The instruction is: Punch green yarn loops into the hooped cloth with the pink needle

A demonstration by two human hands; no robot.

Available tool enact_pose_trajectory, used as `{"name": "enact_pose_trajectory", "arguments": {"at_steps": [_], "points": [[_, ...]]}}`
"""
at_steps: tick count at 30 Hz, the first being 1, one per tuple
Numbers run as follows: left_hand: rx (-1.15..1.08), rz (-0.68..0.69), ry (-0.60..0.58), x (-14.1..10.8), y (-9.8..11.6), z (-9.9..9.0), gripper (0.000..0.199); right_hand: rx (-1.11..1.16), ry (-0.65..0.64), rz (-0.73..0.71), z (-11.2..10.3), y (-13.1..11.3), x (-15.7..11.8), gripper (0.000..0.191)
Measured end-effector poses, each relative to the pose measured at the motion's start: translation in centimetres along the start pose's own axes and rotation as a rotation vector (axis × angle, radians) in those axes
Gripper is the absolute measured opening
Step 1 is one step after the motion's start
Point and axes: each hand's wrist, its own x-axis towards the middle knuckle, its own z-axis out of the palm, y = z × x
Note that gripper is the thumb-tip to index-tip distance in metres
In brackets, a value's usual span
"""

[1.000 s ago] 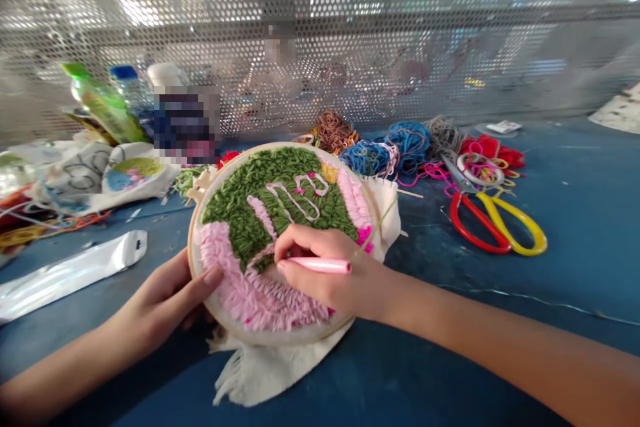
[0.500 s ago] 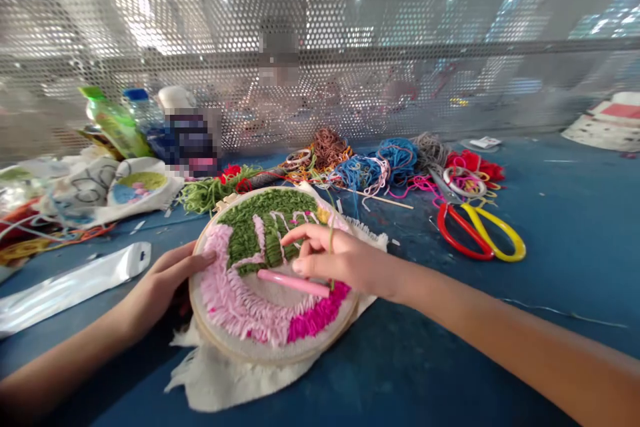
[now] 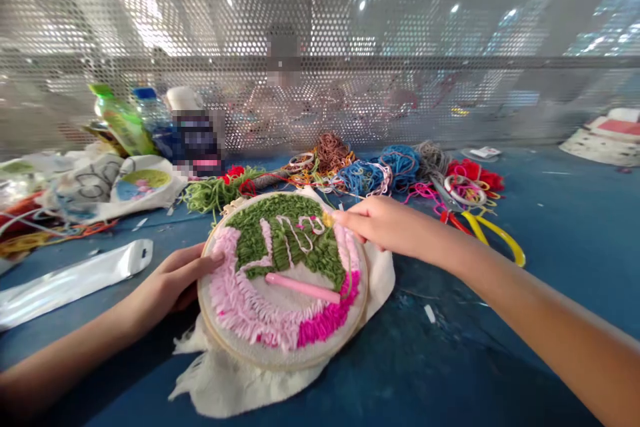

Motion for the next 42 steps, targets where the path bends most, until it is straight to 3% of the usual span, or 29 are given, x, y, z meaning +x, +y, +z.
{"name": "enact_pose_trajectory", "arguments": {"at_steps": [2,3,6,8,12,15,19,23,26,32,36,42], "points": [[0.004,-0.009,-0.015,0.1,-0.2,-0.1,0.042,-0.086,0.042,0.007,-0.8,-0.1,-0.3,0.053],[0.004,-0.014,-0.015,0.2,-0.2,-0.1,0.042,-0.09,0.004,-0.018,-1.0,-0.4,-0.6,0.051],[-0.005,-0.021,-0.003,0.3,-0.4,-0.2,0.042,0.036,-0.248,-0.159,-0.7,-1.6,-2.0,0.041],[-0.018,-0.029,0.004,0.4,-0.5,-0.2,0.041,0.038,-0.332,-0.224,0.3,-2.6,-3.0,0.033],[-0.053,-0.04,0.005,0.4,-0.7,-0.1,0.042,-0.249,-0.183,-0.291,2.7,-3.7,-4.1,0.015],[-0.065,-0.045,-0.009,0.4,-0.7,-0.1,0.043,-0.364,-0.141,-0.341,3.6,-3.8,-4.1,0.007],[-0.076,-0.047,0.005,0.4,-0.7,-0.1,0.044,-0.497,-0.012,-0.392,3.3,-4.1,-3.5,0.013],[-0.095,-0.029,0.008,0.6,-1.1,-0.2,0.042,-0.604,0.164,-0.344,2.9,-4.9,-2.7,0.015],[-0.091,-0.038,0.017,0.8,-1.4,-0.2,0.041,-0.597,0.224,-0.281,2.7,-4.9,-1.6,0.021],[-0.106,-0.004,0.03,1.0,-1.5,-0.3,0.038,-0.32,0.088,-0.25,2.5,-3.7,0.6,0.022],[-0.107,-0.001,0.064,0.7,-1.4,0.0,0.04,-0.017,0.095,-0.308,3.2,-3.5,1.4,0.019],[-0.329,-0.111,0.258,0.0,-0.9,0.9,0.036,0.546,0.009,-0.381,4.6,-4.8,0.9,0.017]]}}
